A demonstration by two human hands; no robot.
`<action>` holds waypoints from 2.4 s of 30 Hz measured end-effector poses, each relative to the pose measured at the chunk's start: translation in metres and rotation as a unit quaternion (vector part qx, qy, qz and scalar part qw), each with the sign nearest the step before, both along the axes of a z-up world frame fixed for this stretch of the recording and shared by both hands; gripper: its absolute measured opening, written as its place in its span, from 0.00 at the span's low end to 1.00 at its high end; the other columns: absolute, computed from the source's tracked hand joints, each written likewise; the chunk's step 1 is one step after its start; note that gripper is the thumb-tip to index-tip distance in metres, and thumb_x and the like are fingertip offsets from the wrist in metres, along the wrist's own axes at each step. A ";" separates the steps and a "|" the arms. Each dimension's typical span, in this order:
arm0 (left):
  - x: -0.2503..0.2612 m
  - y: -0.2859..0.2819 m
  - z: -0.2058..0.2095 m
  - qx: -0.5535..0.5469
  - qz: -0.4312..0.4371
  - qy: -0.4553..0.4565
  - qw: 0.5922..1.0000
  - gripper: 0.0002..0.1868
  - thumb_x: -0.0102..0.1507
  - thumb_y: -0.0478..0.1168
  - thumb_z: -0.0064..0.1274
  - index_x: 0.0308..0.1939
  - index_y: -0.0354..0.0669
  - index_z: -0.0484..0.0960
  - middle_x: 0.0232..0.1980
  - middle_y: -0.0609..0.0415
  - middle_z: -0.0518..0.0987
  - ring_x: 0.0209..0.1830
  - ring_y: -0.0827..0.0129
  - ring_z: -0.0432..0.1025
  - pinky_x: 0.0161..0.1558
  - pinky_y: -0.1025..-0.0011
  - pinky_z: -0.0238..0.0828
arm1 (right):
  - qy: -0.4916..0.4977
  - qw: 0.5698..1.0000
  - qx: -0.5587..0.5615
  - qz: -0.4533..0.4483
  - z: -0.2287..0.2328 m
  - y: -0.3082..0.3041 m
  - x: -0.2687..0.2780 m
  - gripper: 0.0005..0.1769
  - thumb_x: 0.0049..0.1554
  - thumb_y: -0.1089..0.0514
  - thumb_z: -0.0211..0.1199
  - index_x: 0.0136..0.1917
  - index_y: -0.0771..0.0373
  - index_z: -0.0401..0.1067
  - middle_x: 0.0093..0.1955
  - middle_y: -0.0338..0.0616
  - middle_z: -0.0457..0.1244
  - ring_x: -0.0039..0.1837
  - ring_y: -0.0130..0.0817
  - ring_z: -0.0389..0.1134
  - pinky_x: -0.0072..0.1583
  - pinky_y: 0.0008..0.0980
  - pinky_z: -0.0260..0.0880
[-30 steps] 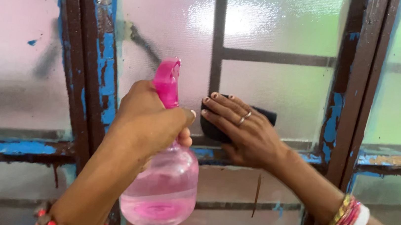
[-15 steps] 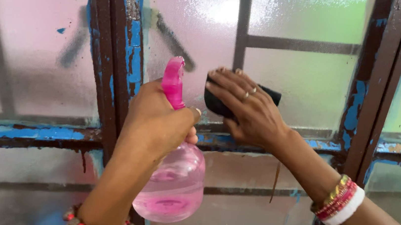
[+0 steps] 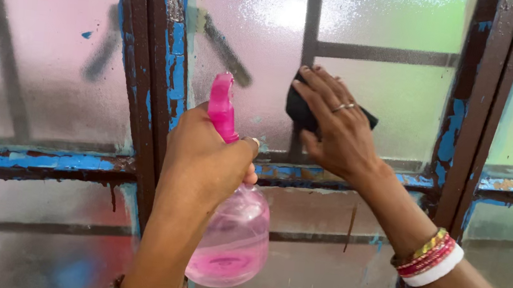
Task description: The person cleans a window by spraying pink liquid from a bottle onto the glass and wiping it with a black cloth.
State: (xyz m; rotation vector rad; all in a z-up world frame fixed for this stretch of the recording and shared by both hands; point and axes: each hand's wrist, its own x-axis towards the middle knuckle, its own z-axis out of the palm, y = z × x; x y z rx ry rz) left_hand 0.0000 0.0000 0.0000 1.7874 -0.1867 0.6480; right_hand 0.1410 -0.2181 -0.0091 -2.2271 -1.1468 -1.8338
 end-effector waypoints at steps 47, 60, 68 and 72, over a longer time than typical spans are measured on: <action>0.105 0.001 0.090 0.048 0.111 -0.159 0.980 0.05 0.47 0.33 0.51 0.26 0.34 0.74 0.32 0.35 0.80 0.38 0.43 0.77 0.47 0.52 0.72 | -0.055 0.953 0.294 -0.036 0.100 -0.022 0.030 0.41 0.49 0.66 0.57 0.77 0.66 0.57 0.81 0.61 0.52 0.83 0.60 0.48 0.82 0.55 0.41; 0.086 0.019 0.104 0.038 0.025 -0.094 0.995 0.06 0.47 0.34 0.50 0.20 0.31 0.75 0.26 0.34 0.81 0.31 0.45 0.83 0.37 0.53 0.77 | -0.028 0.948 0.317 -0.024 0.094 -0.010 0.028 0.43 0.47 0.67 0.55 0.77 0.64 0.57 0.80 0.59 0.52 0.81 0.58 0.50 0.80 0.52 0.48; 0.099 0.027 0.101 0.069 0.060 -0.148 0.985 0.06 0.45 0.35 0.53 0.19 0.32 0.77 0.27 0.35 0.81 0.33 0.46 0.80 0.41 0.57 0.75 | -0.079 0.953 0.286 -0.053 0.099 -0.036 0.020 0.40 0.48 0.67 0.56 0.75 0.64 0.61 0.80 0.59 0.55 0.83 0.59 0.52 0.83 0.51 0.46; 0.106 0.026 0.099 0.053 0.050 -0.163 0.984 0.07 0.44 0.35 0.53 0.21 0.33 0.77 0.27 0.36 0.81 0.32 0.46 0.81 0.40 0.57 0.76 | -0.063 0.937 0.339 -0.059 0.095 -0.009 0.019 0.38 0.50 0.67 0.57 0.74 0.65 0.61 0.80 0.60 0.54 0.82 0.60 0.51 0.81 0.51 0.46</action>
